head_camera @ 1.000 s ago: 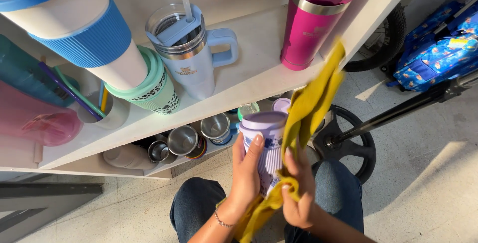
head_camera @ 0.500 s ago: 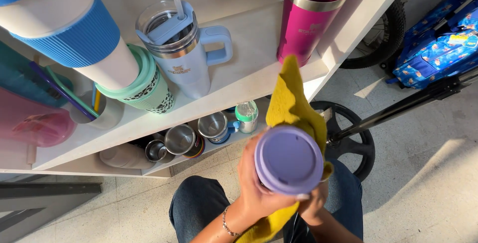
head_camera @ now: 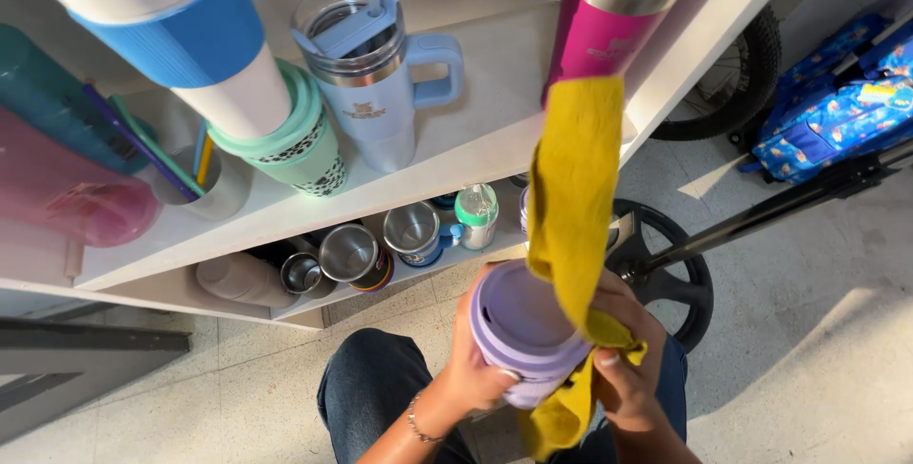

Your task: Cleaning a purple reusable cup with a yellow cloth at a checkout counter in a gift shop

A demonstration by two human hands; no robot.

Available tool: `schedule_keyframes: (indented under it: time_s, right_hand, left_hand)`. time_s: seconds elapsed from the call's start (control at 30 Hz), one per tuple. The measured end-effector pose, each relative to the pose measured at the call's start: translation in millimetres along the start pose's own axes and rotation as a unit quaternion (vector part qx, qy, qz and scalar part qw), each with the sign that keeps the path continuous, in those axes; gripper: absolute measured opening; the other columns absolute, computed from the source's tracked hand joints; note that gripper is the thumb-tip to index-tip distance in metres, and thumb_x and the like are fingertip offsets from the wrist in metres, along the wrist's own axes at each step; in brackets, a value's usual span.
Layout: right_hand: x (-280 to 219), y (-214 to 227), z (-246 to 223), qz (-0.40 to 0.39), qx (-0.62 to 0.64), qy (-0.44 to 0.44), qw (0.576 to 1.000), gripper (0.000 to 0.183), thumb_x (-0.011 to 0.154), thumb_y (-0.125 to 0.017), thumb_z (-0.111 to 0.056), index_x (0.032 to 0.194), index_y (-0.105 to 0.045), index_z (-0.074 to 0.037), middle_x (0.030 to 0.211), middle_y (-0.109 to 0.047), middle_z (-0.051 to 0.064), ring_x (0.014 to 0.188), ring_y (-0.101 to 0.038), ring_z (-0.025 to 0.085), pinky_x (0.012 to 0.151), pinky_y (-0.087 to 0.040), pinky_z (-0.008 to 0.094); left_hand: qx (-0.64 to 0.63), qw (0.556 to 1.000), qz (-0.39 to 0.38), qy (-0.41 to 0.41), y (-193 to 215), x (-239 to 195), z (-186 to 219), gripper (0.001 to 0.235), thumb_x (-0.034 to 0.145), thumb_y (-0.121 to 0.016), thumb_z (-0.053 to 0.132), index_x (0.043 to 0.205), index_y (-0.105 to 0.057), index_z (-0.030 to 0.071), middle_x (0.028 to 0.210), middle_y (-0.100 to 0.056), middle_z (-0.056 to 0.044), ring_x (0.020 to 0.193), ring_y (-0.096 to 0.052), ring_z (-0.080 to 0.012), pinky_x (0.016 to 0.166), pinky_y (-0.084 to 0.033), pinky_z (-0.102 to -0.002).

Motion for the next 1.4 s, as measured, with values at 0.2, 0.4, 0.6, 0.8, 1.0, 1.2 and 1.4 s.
schedule_keyframes:
  time_s: [0.2, 0.4, 0.6, 0.8, 1.0, 1.2, 1.4]
  right_hand:
    - [93, -121, 60, 0.047, -0.837, 0.127, 0.53, 0.055, 0.081, -0.078, -0.048, 0.109, -0.065, -0.003, 0.111, -0.072, 0.017, 0.101, -0.075, 0.026, 0.094, -0.06, 0.037]
    - [72, -58, 96, 0.158, -0.843, 0.328, 0.396, 0.061, 0.107, -0.045, -0.06, 0.122, -0.06, -0.002, 0.121, -0.068, 0.011, 0.114, -0.067, 0.025, 0.108, -0.054, 0.039]
    - [62, -26, 124, 0.219, -0.887, 0.134, 0.384, 0.063, 0.095, -0.054, -0.014, 0.149, -0.033, 0.011, 0.141, -0.056, 0.031, 0.129, -0.061, 0.043, 0.108, -0.05, 0.043]
    - [65, -13, 88, 0.245, -0.884, 0.268, 0.296, 0.035, 0.1, -0.047, -0.002, 0.132, -0.047, 0.013, 0.128, -0.058, 0.029, 0.12, -0.062, 0.041, 0.107, -0.05, 0.046]
    - [73, -38, 69, 0.278, -0.88, 0.282, 0.261, 0.032, 0.092, -0.072, -0.023, 0.105, -0.064, 0.005, 0.099, -0.06, 0.015, 0.091, -0.064, 0.026, 0.081, -0.055, 0.035]
    - [46, -40, 44, 0.252, -0.891, 0.29, 0.24, 0.02, 0.09, -0.072, -0.01, 0.093, -0.063, 0.007, 0.089, -0.065, 0.017, 0.08, -0.066, 0.028, 0.069, -0.055, 0.035]
    - [9, -31, 5, 0.427, -0.865, 0.078, 0.252, 0.018, 0.088, -0.075, -0.019, 0.098, -0.07, -0.005, 0.084, -0.072, 0.003, 0.071, -0.064, 0.012, 0.062, -0.05, 0.025]
  left_hand:
    - [0.031, 0.975, -0.036, 0.215, 37, -13, 11, 0.069, 0.095, -0.064, 0.055, 0.137, -0.055, 0.001, 0.128, -0.061, -0.006, 0.117, -0.053, -0.0152, 0.105, -0.041, -0.035]
    - [0.208, 0.971, -0.003, 0.117, 15, 22, 50, 0.088, 0.087, -0.06, 0.071, 0.133, -0.056, -0.003, 0.117, -0.071, -0.012, 0.106, -0.07, -0.0234, 0.095, -0.056, -0.038]
    - [0.356, 0.905, 0.226, -0.046, 28, 36, 29, 0.082, 0.087, -0.06, 0.065, 0.133, -0.051, -0.003, 0.118, -0.064, -0.014, 0.107, -0.064, -0.0255, 0.098, -0.05, -0.039]
    - [0.3, 0.952, 0.024, 0.064, 24, 50, 13, 0.098, 0.074, -0.081, 0.052, 0.147, -0.039, 0.002, 0.144, -0.051, -0.017, 0.136, -0.053, -0.0304, 0.117, -0.039, -0.043]
    - [0.352, 0.933, -0.001, 0.074, 33, 103, -2, 0.097, 0.079, -0.081, 0.043, 0.149, -0.031, -0.001, 0.146, -0.051, -0.02, 0.135, -0.055, -0.0303, 0.112, -0.044, -0.042]
    - [0.377, 0.925, 0.024, 0.034, 51, 157, -57, 0.099, 0.076, -0.09, 0.034, 0.145, -0.029, -0.001, 0.145, -0.055, -0.024, 0.136, -0.057, -0.0346, 0.111, -0.047, -0.043]
    - [0.418, 0.904, 0.044, 0.084, 52, 156, -62, 0.101, 0.074, -0.089, 0.038, 0.147, -0.031, 0.0, 0.136, -0.065, -0.02, 0.122, -0.064, -0.0406, 0.093, -0.053, -0.041]
Point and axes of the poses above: each hand's wrist, its own x-axis towards the middle knuckle, its own y-axis out of the back of the hand, z = x × y, the point moved 1 cm from there along x, towards the middle knuckle
